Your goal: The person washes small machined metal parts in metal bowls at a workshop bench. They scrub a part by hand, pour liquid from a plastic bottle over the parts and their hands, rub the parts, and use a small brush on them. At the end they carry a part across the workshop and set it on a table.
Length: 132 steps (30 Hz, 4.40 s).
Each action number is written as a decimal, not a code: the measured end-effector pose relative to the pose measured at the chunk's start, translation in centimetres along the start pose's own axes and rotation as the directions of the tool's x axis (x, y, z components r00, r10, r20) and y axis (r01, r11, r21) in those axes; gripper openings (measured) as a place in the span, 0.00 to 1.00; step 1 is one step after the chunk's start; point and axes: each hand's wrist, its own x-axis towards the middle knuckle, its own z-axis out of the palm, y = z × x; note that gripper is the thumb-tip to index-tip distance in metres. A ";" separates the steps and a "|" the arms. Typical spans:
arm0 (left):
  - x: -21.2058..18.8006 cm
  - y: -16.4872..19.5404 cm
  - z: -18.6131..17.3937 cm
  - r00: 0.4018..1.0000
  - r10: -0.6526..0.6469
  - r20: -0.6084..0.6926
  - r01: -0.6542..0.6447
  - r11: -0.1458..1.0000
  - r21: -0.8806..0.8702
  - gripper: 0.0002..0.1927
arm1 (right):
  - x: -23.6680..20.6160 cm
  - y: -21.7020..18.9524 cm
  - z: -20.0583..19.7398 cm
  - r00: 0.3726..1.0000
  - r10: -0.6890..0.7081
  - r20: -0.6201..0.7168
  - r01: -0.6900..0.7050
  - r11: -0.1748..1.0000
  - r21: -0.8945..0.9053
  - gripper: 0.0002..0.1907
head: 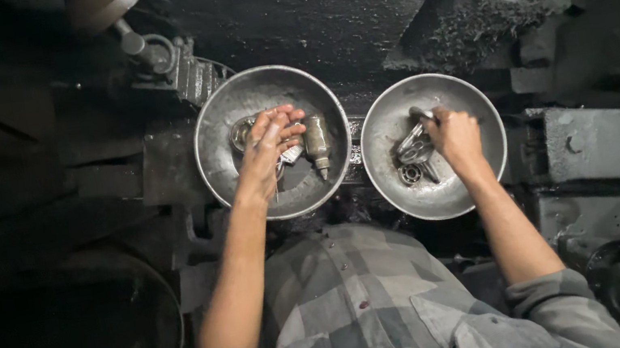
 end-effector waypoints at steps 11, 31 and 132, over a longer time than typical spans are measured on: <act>0.1 -0.4 6.1 0.976 -0.132 0.171 0.187 0.912 -0.365 0.34 | 2.2 -13.5 -7.4 0.935 -0.153 0.319 -0.247 0.363 0.898 0.13; -5.9 0.4 -4.3 0.990 0.021 -0.141 -0.107 0.760 -0.641 0.25 | 4.7 -20.0 5.2 0.962 -0.250 0.107 0.171 0.864 0.473 0.45; -3.3 2.0 -4.2 0.956 -0.082 -0.281 -0.181 0.589 -0.788 0.29 | 4.0 -28.2 6.7 0.741 -0.205 0.640 0.329 0.941 -0.078 0.31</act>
